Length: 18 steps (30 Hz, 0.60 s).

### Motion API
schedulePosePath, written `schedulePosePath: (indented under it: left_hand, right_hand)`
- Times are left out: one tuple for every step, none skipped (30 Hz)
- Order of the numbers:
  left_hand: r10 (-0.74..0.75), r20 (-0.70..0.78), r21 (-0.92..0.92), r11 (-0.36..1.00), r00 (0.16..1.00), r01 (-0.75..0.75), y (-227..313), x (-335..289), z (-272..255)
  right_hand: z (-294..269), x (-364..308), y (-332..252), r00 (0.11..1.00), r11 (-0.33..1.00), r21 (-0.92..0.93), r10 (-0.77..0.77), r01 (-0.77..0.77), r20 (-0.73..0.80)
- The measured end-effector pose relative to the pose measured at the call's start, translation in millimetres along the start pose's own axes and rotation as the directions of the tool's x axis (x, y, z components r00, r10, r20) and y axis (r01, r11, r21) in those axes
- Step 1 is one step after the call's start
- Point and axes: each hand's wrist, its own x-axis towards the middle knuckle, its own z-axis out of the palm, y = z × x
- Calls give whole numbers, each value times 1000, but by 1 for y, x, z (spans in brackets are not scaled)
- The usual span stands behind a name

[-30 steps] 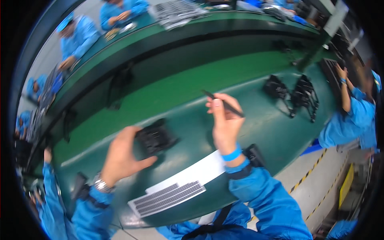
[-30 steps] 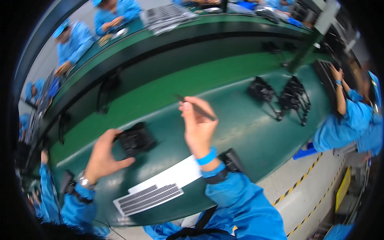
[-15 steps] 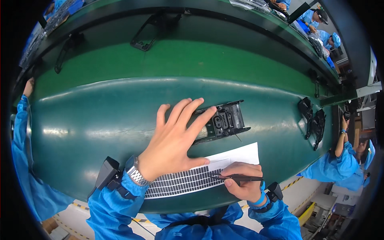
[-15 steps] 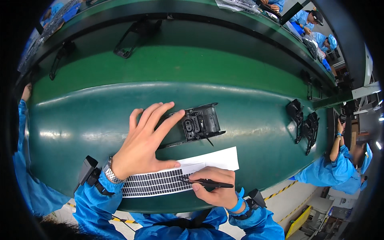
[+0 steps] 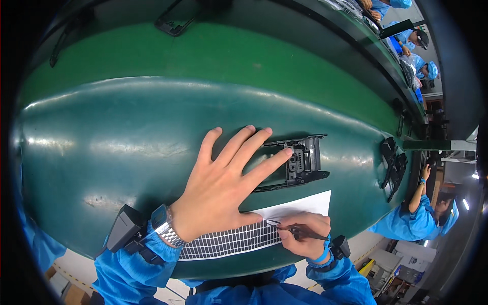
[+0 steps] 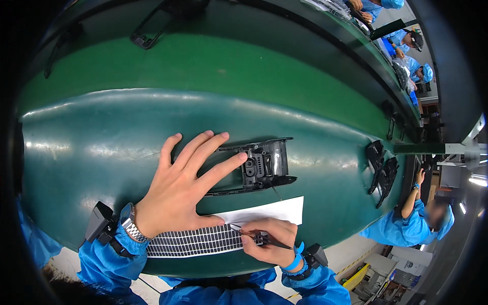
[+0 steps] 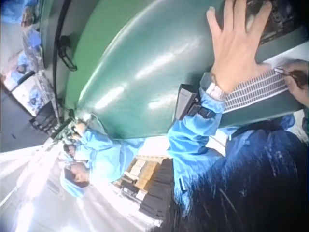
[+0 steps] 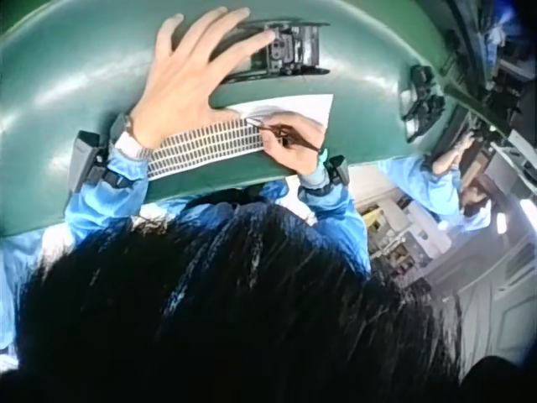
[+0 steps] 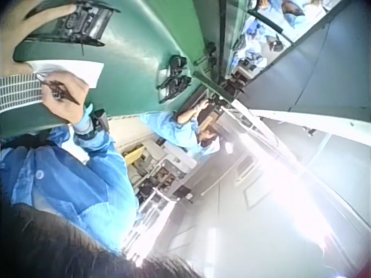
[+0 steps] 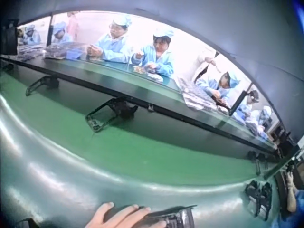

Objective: Assembling and cleaning black plastic frames on a factory conveyor line.

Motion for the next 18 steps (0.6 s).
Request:
schedulePosePath:
  left_hand:
    - [1, 5, -7, 1000, 1000, -1, 0, 1, 1]
    - [-1, 12, -10, 1000, 1000, 1, 0, 3, 2]
    - [-2, 18, -15, 1000, 1000, 2, 1, 5, 3]
    - [2, 18, -16, 1000, 1000, -2, 3, 5, -1]
    - [-18, 30, 0, 1000, 999, 18, 4, 3, -6]
    - [-36, 43, 10, 999, 998, 35, 4, 2, -6]
    - [-28, 43, 1, 1000, 999, 28, 4, 1, -5]
    - [-33, 43, 16, 999, 999, 33, 4, 1, -4]
    - [-39, 45, 32, 999, 998, 38, 3, 1, -3]
    - [-35, 39, 30, 999, 999, 34, 3, 3, -1]
    - [-29, 40, 26, 999, 999, 28, 3, 4, 0]
    - [-29, 40, 25, 999, 999, 28, 3, 5, 0]
    - [-30, 41, 24, 999, 999, 29, 3, 5, 1]
    - [-29, 43, 24, 999, 999, 28, 3, 5, 0]
    - [-30, 45, 33, 999, 999, 29, 3, 5, 0]
    - [-31, 46, 41, 999, 998, 29, 2, 4, -1]
    - [-34, 47, 43, 999, 998, 31, 2, 4, -1]
    - [-33, 44, 40, 999, 998, 32, 3, 4, -1]
  right_hand:
    - [-2, 0, 0, 1000, 1000, -18, 0, 0, 4]
    - [-3, 0, 0, 1000, 999, -37, -1, 1, 7]
    - [-3, -1, 3, 1000, 999, -42, 8, -8, 3]
    - [-3, -1, 4, 1000, 1000, -14, -7, 7, -7]
    - [-2, 0, 4, 1000, 1000, 13, -23, 23, -19]
    - [-2, 0, 4, 1000, 1000, 3, -16, 16, -24]
    - [-1, 2, 4, 1000, 1000, 16, -19, 19, -11]
    - [-2, 2, 4, 1000, 999, 31, -23, 23, 2]
    - [-2, 1, 5, 1000, 1000, 24, -18, 18, -3]
    - [-3, 1, 6, 1000, 999, 24, -21, 21, 12]
    - [-4, 0, 7, 999, 999, 26, -26, 25, 28]
    - [-4, 2, 5, 999, 999, 7, -38, 37, 36]
    - [-4, 3, 4, 999, 999, 9, -36, 36, 35]
    - [-4, 4, 4, 998, 999, 5, -44, 44, 33]
    - [-3, 4, 4, 998, 998, 4, -55, 55, 34]
    - [-2, 4, 5, 998, 998, 7, -55, 55, 34]
    - [-1, 4, 5, 998, 998, 17, -60, 59, 35]
    - [-1, 4, 5, 997, 998, 25, -64, 64, 34]
